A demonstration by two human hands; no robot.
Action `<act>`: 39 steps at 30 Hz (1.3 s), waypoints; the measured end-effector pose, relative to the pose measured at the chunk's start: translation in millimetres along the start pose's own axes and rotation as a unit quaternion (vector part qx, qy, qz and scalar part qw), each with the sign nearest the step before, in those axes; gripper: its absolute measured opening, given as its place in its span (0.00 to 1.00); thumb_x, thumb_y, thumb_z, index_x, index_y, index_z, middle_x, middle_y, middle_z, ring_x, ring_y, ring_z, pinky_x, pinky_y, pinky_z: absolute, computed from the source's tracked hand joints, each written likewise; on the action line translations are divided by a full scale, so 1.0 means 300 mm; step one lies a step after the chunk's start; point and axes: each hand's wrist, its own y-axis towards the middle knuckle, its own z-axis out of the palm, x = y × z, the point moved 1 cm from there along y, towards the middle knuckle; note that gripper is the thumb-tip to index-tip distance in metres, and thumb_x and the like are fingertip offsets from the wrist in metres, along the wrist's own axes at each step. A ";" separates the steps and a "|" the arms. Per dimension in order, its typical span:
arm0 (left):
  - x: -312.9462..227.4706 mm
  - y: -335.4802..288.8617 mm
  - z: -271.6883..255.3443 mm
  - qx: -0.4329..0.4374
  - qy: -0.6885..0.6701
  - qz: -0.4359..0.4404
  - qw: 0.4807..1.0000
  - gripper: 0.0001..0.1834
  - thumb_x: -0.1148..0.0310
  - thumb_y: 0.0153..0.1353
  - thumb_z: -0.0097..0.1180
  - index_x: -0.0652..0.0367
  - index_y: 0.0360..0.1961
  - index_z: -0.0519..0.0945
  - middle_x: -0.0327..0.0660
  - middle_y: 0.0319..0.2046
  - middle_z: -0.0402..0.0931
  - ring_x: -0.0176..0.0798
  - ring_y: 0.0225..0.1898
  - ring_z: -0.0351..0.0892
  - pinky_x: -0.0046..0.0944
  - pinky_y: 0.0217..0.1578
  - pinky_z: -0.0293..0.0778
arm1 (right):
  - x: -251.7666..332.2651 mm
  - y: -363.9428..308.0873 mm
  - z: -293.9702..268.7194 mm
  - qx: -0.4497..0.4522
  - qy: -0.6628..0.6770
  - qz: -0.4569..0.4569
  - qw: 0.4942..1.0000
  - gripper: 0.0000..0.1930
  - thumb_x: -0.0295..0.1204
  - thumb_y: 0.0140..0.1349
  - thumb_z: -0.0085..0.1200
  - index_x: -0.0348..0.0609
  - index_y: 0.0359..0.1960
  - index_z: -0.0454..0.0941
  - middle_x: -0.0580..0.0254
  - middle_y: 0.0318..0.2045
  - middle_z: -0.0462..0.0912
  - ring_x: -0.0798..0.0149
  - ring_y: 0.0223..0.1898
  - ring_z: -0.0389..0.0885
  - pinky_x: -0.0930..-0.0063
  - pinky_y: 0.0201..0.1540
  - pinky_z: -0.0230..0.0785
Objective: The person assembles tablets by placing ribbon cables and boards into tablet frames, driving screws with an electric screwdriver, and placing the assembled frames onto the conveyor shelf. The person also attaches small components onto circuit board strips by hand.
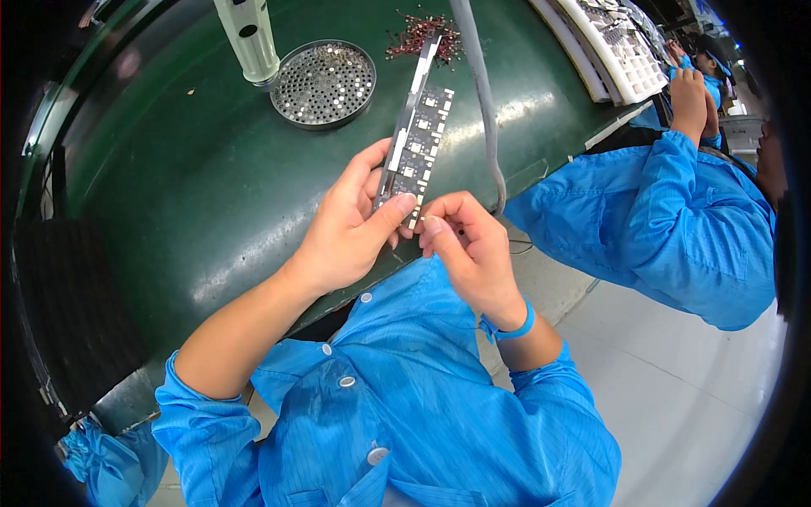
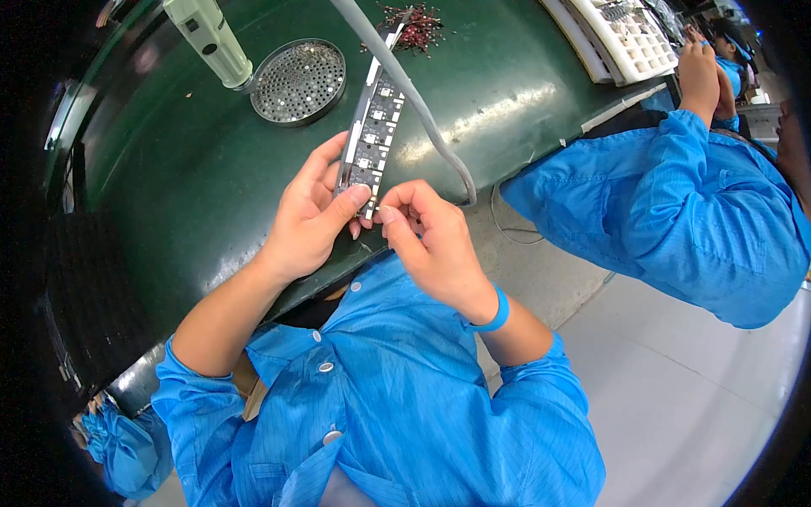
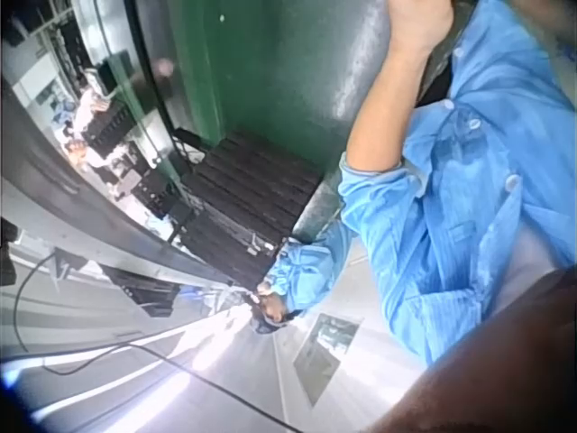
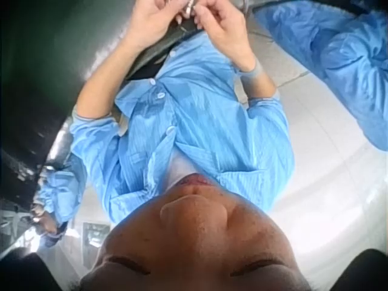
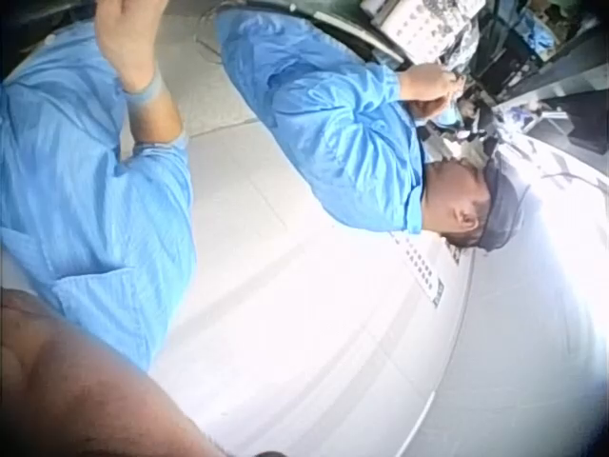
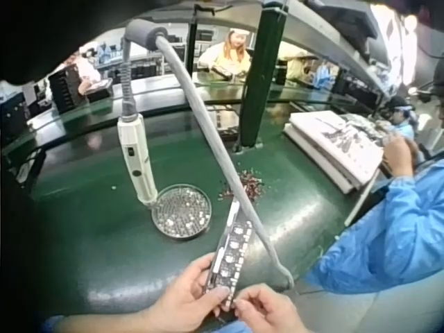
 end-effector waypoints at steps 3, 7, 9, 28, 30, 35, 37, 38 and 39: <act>0.005 0.000 0.001 -0.005 -0.013 -0.008 1.000 0.33 0.73 0.66 0.48 0.65 0.67 0.48 0.39 0.41 0.73 0.26 0.30 0.72 0.25 0.28 0.70 | 0.011 0.004 0.012 -0.006 0.021 0.008 1.000 0.03 0.22 0.66 0.48 0.34 0.38 0.70 0.64 0.30 0.77 0.77 0.30 0.74 0.82 0.32 0.70; 0.006 -0.001 0.007 -0.006 -0.023 0.003 1.000 0.32 0.73 0.67 0.47 0.64 0.67 0.48 0.39 0.45 0.71 0.25 0.31 0.70 0.25 0.28 0.69 | 0.009 0.008 0.019 -0.002 0.019 0.016 1.000 0.03 0.22 0.65 0.48 0.34 0.38 0.70 0.64 0.29 0.77 0.77 0.29 0.74 0.82 0.32 0.70; 0.007 -0.001 0.011 -0.005 -0.020 0.006 1.000 0.31 0.73 0.67 0.47 0.64 0.67 0.48 0.39 0.46 0.71 0.24 0.32 0.70 0.25 0.28 0.69 | 0.007 0.011 0.020 -0.009 0.008 0.023 1.000 0.03 0.22 0.65 0.48 0.34 0.37 0.70 0.64 0.28 0.77 0.77 0.29 0.74 0.82 0.31 0.70; 0.016 -0.001 0.020 -0.037 0.021 0.039 0.998 0.31 0.73 0.68 0.44 0.62 0.69 0.48 0.36 0.45 0.69 0.23 0.33 0.67 0.23 0.30 0.67 | 0.014 0.029 0.028 0.012 0.043 0.042 0.998 0.04 0.23 0.67 0.46 0.34 0.39 0.70 0.65 0.29 0.77 0.76 0.31 0.75 0.80 0.35 0.72; 0.019 -0.001 0.019 -0.036 0.029 0.040 0.998 0.31 0.73 0.68 0.44 0.62 0.69 0.47 0.36 0.44 0.69 0.23 0.33 0.66 0.24 0.30 0.67 | 0.015 0.029 0.033 0.002 0.038 0.046 0.998 0.04 0.23 0.67 0.46 0.35 0.38 0.71 0.65 0.29 0.77 0.76 0.31 0.75 0.80 0.35 0.72; 0.025 -0.009 0.020 -0.047 0.055 0.051 0.996 0.32 0.74 0.69 0.43 0.61 0.70 0.46 0.36 0.42 0.69 0.23 0.32 0.66 0.24 0.30 0.67 | 0.013 0.035 0.034 0.005 0.041 0.056 0.998 0.04 0.23 0.67 0.46 0.35 0.37 0.71 0.65 0.29 0.77 0.75 0.31 0.76 0.80 0.35 0.72; 0.021 -0.009 0.022 -0.045 0.057 0.046 0.996 0.32 0.74 0.69 0.42 0.61 0.70 0.46 0.36 0.42 0.69 0.23 0.32 0.66 0.24 0.30 0.67 | 0.014 0.035 0.032 0.008 0.040 0.062 0.997 0.04 0.23 0.67 0.46 0.35 0.37 0.71 0.64 0.29 0.77 0.75 0.31 0.76 0.79 0.35 0.72; 0.019 -0.009 0.023 -0.045 0.058 0.040 0.997 0.32 0.74 0.69 0.42 0.61 0.70 0.45 0.36 0.41 0.69 0.24 0.31 0.66 0.24 0.30 0.67 | 0.010 0.034 0.032 0.011 0.049 0.061 0.997 0.04 0.23 0.67 0.46 0.35 0.37 0.71 0.64 0.29 0.78 0.75 0.31 0.76 0.79 0.36 0.72; 0.016 -0.007 0.024 -0.043 0.060 0.042 0.996 0.32 0.74 0.69 0.42 0.61 0.70 0.45 0.36 0.41 0.69 0.24 0.31 0.66 0.24 0.30 0.67 | 0.008 0.037 0.029 0.014 0.057 0.058 0.997 0.04 0.23 0.67 0.46 0.35 0.37 0.71 0.64 0.29 0.78 0.75 0.31 0.76 0.79 0.36 0.72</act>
